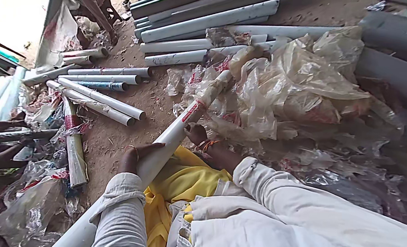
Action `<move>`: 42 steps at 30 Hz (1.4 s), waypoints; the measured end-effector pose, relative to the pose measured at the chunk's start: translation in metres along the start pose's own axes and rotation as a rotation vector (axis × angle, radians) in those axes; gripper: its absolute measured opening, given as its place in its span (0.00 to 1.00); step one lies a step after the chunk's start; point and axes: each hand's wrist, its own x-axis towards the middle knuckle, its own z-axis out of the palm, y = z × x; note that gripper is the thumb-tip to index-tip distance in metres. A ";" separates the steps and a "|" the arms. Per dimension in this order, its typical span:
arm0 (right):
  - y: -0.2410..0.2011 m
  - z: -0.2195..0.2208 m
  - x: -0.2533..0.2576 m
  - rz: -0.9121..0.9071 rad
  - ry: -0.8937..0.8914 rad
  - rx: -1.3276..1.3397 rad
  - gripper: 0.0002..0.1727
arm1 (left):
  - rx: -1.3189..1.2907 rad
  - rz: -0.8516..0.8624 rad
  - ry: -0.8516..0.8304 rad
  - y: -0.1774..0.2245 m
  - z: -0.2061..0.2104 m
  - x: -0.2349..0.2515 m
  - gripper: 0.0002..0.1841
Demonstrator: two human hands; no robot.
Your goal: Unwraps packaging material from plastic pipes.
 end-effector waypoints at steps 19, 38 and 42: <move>0.059 -0.017 0.011 0.162 0.109 0.281 0.21 | 0.068 0.059 -0.029 0.012 0.008 -0.019 0.26; 0.005 0.008 0.006 0.093 0.044 0.046 0.19 | 0.062 0.101 -0.051 0.001 0.002 0.002 0.32; 0.013 0.002 0.006 0.139 0.039 0.116 0.17 | 0.042 0.115 -0.053 -0.002 0.001 0.005 0.32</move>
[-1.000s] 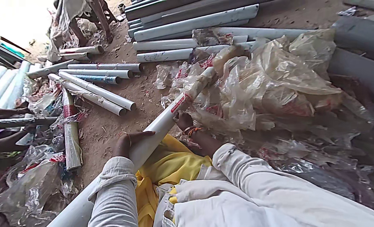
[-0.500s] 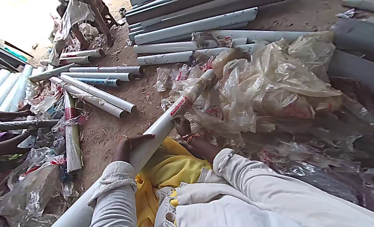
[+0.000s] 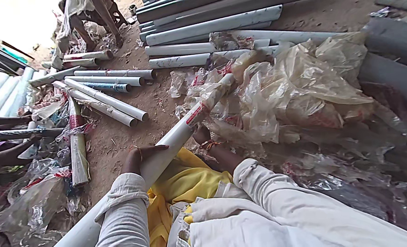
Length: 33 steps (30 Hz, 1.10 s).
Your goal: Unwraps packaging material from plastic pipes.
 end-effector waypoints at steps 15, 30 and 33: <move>-0.002 -0.013 0.027 -0.113 -0.218 -0.034 0.31 | 0.093 0.138 0.038 0.004 0.000 -0.003 0.33; 0.047 0.005 0.033 0.097 -0.259 1.016 0.15 | 0.679 -0.026 0.349 0.085 0.070 0.014 0.52; 0.054 0.002 0.043 0.218 -0.088 1.017 0.15 | 0.681 -0.029 0.352 0.085 0.066 0.013 0.53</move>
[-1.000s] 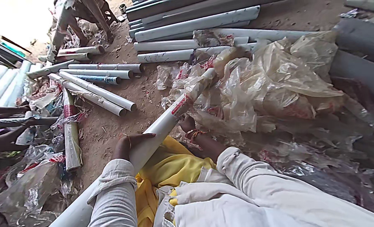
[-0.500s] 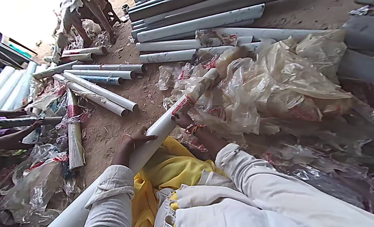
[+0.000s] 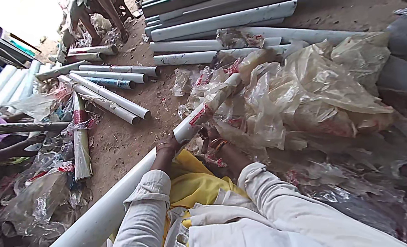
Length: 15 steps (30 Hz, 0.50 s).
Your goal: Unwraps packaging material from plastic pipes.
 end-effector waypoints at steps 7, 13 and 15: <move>-0.016 -0.026 -0.008 -0.170 0.013 -0.615 0.30 | 0.003 -0.001 -0.010 0.001 0.003 0.002 0.55; -0.013 0.038 -0.015 -0.367 0.130 -0.794 0.24 | -0.005 -0.007 0.026 0.000 0.007 0.000 0.56; -0.012 0.047 -0.021 -0.369 0.146 -0.822 0.19 | -0.022 -0.005 0.026 0.000 0.008 0.001 0.55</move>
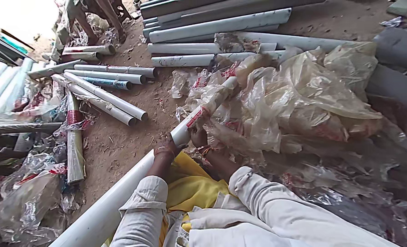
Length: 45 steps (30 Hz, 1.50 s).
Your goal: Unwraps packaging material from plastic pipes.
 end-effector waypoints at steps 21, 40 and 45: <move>0.090 -0.130 0.033 0.322 0.020 -0.282 0.33 | -0.077 0.023 -0.007 -0.005 -0.001 0.007 0.52; -0.023 -0.025 0.001 0.046 -0.208 -0.227 0.19 | -0.064 0.031 0.039 0.002 0.005 -0.005 0.51; 0.002 -0.027 0.027 0.124 -0.212 -0.041 0.17 | -0.056 0.037 0.044 0.005 0.005 -0.006 0.53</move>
